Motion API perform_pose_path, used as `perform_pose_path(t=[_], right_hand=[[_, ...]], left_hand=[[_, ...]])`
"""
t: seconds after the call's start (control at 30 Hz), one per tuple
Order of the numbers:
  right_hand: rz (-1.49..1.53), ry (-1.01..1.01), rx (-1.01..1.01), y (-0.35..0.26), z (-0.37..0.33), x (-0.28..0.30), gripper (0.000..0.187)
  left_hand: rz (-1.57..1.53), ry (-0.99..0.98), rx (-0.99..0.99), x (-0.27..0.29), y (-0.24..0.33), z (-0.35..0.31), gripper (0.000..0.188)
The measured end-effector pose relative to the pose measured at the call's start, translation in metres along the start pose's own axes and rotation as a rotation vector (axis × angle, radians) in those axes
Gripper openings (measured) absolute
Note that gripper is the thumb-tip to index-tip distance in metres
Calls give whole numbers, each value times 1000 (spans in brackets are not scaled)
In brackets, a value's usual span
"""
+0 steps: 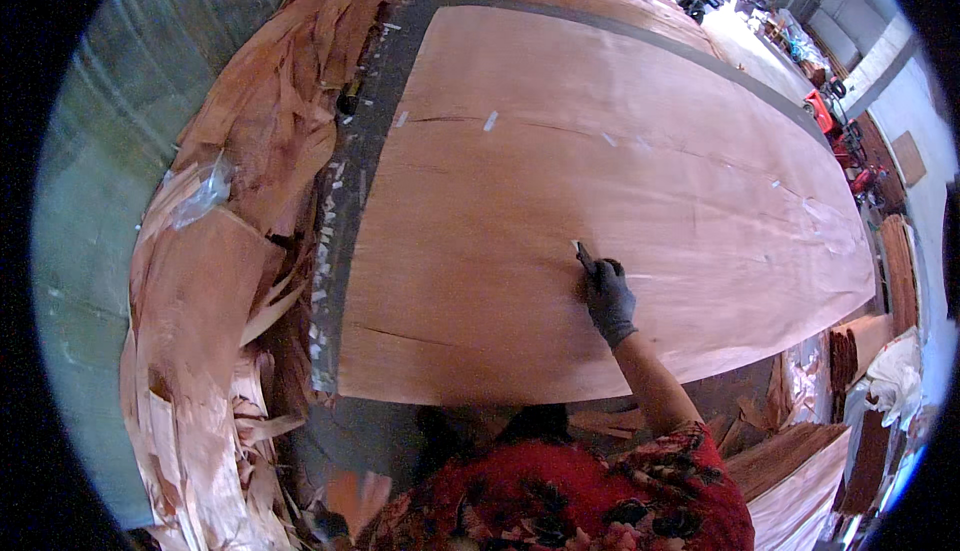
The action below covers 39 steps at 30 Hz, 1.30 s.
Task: The person measures and marks a large sheet of light brown material using a measuring tape and a knife. They then cut the material and apply small white adhesive strips to secure overlapping sections. The person continues to cut and align the material, preparing it for assembly.
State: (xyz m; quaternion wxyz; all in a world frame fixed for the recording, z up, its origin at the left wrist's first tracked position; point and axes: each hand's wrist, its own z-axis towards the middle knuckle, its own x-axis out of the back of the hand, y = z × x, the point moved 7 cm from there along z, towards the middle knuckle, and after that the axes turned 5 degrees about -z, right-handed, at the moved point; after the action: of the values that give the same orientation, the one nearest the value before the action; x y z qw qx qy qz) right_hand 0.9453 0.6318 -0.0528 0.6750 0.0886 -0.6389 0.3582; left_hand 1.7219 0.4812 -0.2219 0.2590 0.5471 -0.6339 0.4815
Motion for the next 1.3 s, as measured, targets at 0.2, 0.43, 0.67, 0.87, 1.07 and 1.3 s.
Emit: perform_pose_path(t=[0.2,0.43,0.67,0.87,1.07,1.3], right_hand=[[27,-31,-135,-9,-15,-2,17],[93,188,-225,34,81,3,18],[-24,285,-275,132,267,17,16],[-226,204,-433,182,368,-33,15],[-102,219,-325,207,371,-26,17],[-306,264,-917,347,318,46,36]], left_hand=[[270,297,-73,188,65,112,69],[-719,177,-1164,389,462,-24,71],[-685,203,-1360,349,621,-55,76],[-434,193,-1226,309,606,-6,73],[-442,203,-1241,316,617,-18,68],[-317,356,-1372,337,636,-42,64]])
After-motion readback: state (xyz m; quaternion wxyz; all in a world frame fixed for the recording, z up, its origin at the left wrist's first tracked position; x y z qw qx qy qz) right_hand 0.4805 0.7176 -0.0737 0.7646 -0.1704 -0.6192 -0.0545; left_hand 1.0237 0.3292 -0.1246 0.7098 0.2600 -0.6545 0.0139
